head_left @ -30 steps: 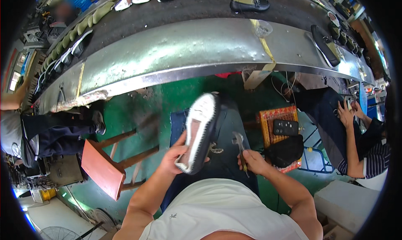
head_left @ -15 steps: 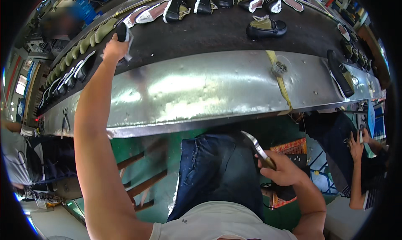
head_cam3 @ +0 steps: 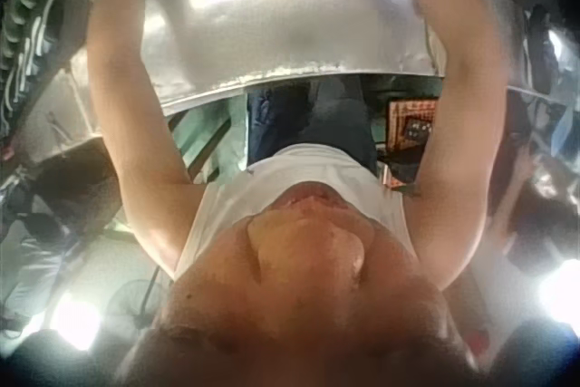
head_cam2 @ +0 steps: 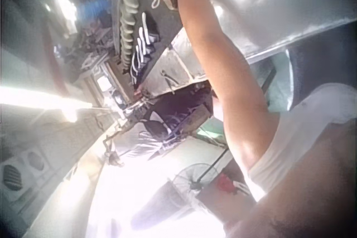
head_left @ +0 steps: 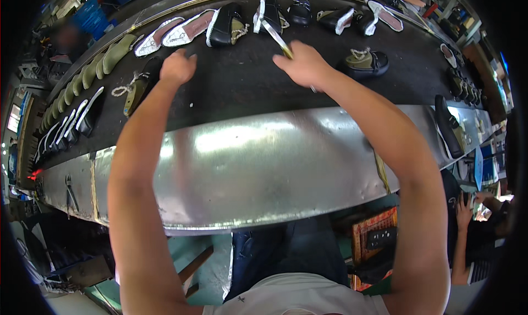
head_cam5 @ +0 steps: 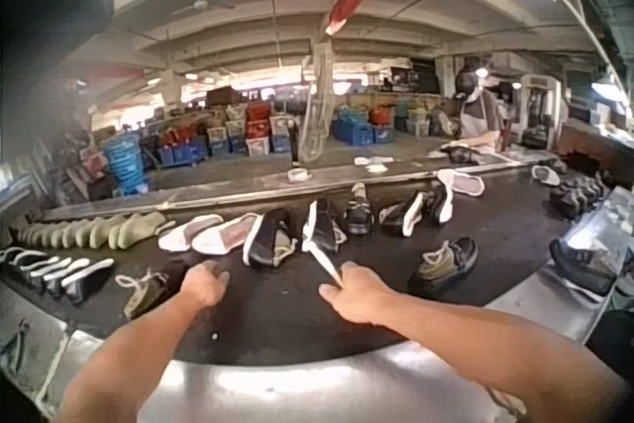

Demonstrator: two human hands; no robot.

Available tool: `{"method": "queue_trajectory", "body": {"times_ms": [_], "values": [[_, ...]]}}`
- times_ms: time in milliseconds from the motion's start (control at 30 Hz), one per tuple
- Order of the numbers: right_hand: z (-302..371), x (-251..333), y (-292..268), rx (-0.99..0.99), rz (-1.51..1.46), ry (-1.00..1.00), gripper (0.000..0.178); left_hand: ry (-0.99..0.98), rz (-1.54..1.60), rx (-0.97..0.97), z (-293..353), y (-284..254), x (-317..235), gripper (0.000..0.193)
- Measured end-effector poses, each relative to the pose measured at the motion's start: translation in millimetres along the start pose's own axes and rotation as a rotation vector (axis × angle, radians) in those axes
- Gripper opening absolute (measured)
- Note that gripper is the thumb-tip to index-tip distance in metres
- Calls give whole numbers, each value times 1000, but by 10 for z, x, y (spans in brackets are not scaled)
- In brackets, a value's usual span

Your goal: Stretching and pulling shoe uppers over a last using lasting pincers to secure the shape.

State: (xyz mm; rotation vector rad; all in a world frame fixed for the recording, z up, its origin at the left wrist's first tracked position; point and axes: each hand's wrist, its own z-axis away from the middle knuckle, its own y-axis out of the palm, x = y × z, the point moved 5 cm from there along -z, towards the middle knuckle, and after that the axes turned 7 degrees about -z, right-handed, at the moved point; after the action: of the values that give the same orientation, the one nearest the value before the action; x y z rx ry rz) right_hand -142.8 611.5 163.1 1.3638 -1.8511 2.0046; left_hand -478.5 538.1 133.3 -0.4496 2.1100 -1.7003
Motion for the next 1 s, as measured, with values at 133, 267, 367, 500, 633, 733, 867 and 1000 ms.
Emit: {"method": "queue_trajectory", "body": {"times_ms": [133, 267, 367, 500, 633, 733, 867, 1000], "values": [[-1108, -242, 324, -134, -32, 210, 82, -205, 566, -72, -385, 493, -478, 86], [-1627, -200, 588, -243, 10, 223, 99, -232, 797, -79, -808, 667, -531, 97], [-1844, -300, 708, -268, 31, 298, 115, -193, 781, -21, -1040, 789, -622, 93], [-1995, -448, 798, -355, 89, 268, 74, -334, 908, 118, -1141, 864, -477, 61], [-2015, -788, 625, -310, 91, 322, 89, -413, 1352, 290, -637, 501, -395, 41], [-1458, -498, 543, -123, -71, 329, 60, -375, 1360, 270, 428, -143, 137, 35], [-637, -497, 169, -40, -618, 378, 41, -76, 934, -34, 1889, -832, 744, 41], [832, 208, -126, 66, -1037, 408, 28, -108, 355, 102, 3231, -1281, 1070, 35]]}}
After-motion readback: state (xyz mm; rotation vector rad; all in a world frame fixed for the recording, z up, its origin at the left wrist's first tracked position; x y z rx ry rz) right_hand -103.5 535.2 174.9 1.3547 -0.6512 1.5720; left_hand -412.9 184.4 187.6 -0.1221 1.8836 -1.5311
